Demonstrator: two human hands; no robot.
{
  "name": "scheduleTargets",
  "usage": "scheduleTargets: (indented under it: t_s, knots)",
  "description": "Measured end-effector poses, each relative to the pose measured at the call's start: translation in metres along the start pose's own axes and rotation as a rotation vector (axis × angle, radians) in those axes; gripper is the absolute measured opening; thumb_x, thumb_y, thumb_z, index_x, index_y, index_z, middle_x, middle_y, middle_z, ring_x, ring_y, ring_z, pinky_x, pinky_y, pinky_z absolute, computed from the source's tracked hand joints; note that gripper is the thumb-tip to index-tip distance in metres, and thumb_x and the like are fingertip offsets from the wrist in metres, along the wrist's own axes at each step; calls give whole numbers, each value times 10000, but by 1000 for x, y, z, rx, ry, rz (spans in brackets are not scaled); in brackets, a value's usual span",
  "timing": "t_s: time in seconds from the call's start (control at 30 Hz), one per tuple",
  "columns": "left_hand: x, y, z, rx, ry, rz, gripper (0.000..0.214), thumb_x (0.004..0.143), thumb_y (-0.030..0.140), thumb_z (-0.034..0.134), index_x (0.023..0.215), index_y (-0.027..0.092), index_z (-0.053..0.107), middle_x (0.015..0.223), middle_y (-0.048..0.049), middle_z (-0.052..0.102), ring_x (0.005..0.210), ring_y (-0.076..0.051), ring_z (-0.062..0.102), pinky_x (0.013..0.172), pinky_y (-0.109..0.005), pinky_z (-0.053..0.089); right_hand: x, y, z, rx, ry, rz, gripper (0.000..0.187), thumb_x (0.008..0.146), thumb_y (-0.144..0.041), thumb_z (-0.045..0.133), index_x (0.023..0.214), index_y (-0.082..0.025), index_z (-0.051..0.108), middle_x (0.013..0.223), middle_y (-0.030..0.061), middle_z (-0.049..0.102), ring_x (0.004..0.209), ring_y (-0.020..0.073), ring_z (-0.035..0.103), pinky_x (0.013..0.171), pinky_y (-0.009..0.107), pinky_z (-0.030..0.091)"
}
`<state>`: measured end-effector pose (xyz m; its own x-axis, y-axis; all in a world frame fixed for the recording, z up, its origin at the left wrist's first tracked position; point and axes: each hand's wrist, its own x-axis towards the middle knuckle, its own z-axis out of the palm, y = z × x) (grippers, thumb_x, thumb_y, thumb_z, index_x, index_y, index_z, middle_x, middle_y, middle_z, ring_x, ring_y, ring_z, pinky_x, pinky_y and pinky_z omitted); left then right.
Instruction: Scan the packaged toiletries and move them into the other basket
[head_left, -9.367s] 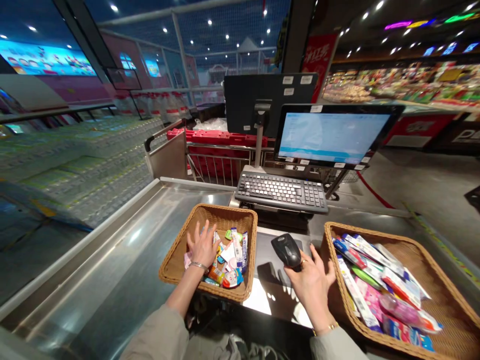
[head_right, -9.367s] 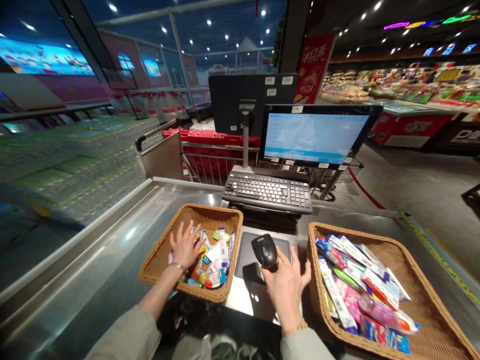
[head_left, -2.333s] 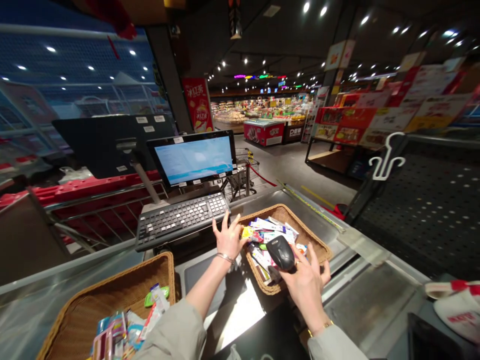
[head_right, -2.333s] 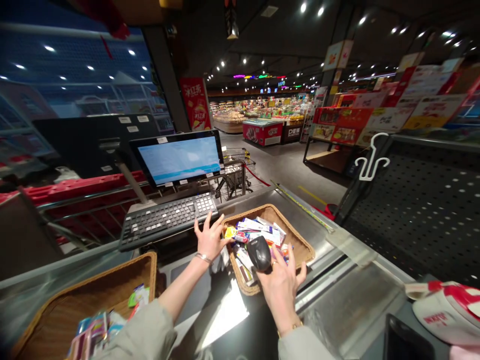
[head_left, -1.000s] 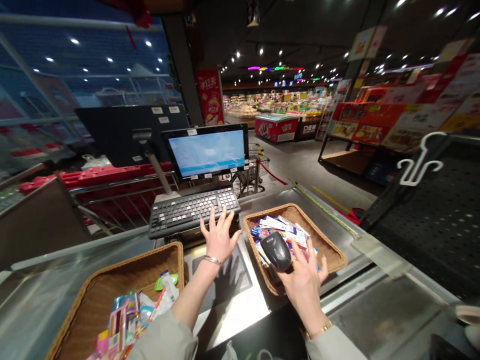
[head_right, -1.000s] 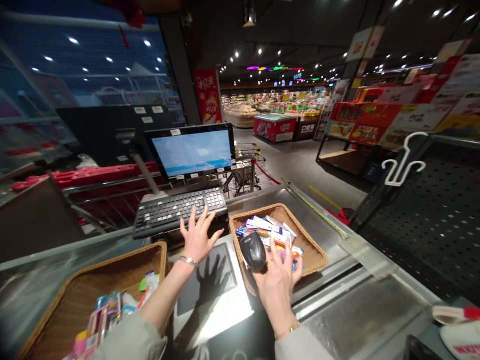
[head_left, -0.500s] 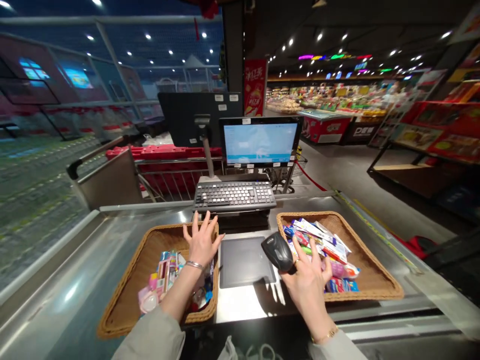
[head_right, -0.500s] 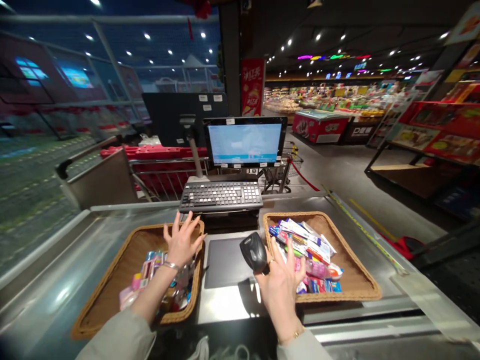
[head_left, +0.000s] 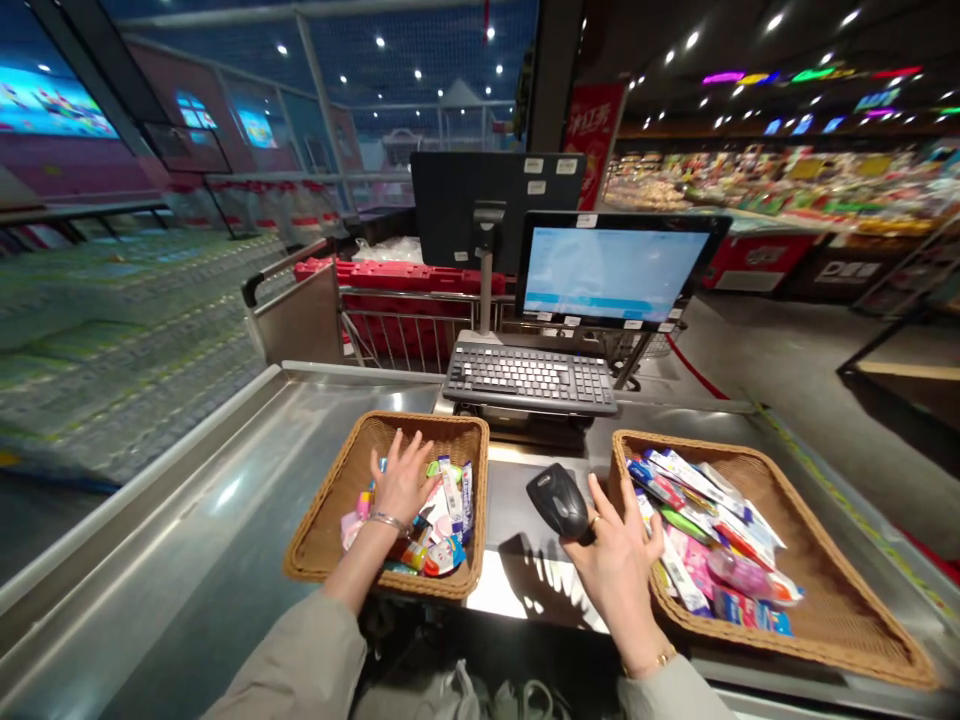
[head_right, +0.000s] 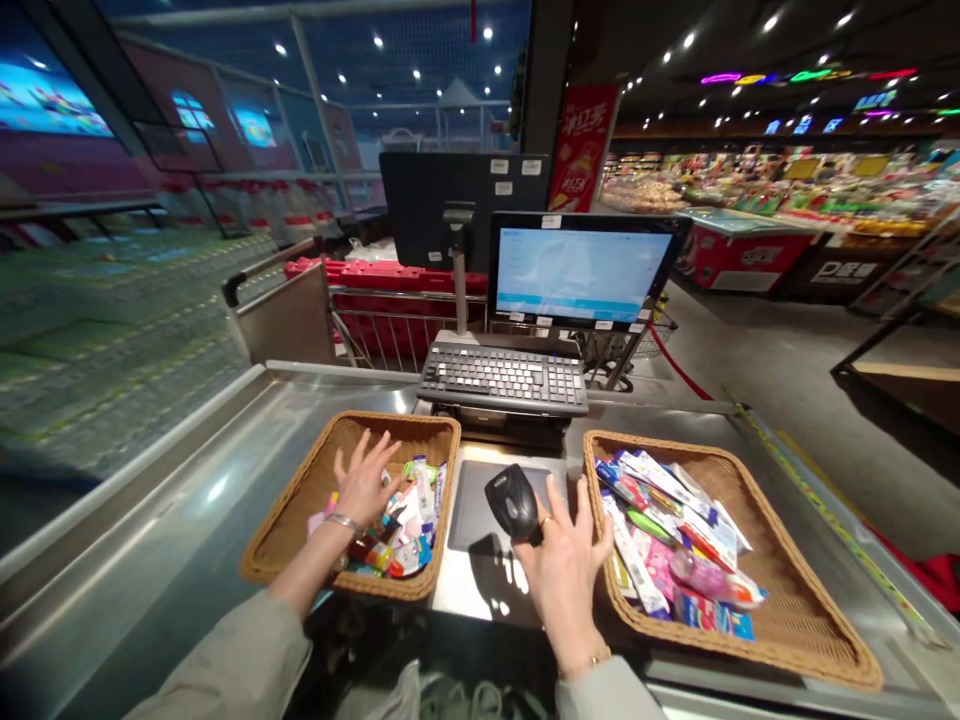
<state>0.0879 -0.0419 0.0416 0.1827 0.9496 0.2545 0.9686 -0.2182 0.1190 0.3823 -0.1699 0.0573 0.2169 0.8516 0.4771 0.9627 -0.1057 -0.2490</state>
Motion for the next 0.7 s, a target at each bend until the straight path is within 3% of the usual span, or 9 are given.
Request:
scheduleTargets:
  t_s: [0.3, 0.7]
  knots:
    - [-7, -44, 13, 38, -183, 94, 555, 795, 350, 638, 1338, 342, 525, 1526, -37, 394, 1467, -325, 187, 1141, -671, 47, 0, -16, 13, 23, -10, -37, 247, 766, -354, 525, 905, -265, 709, 1318, 28, 605, 1381, 339, 319, 1059, 604, 157]
    - [0, -80, 27, 109, -338, 96, 694, 690, 306, 751, 1340, 366, 513, 1547, -45, 358, 1474, -353, 133, 1118, -697, 59, 1, -18, 26, 4, -52, -35, 216, 762, -374, 523, 806, -265, 704, 1333, 6, 592, 1390, 333, 295, 1048, 609, 168]
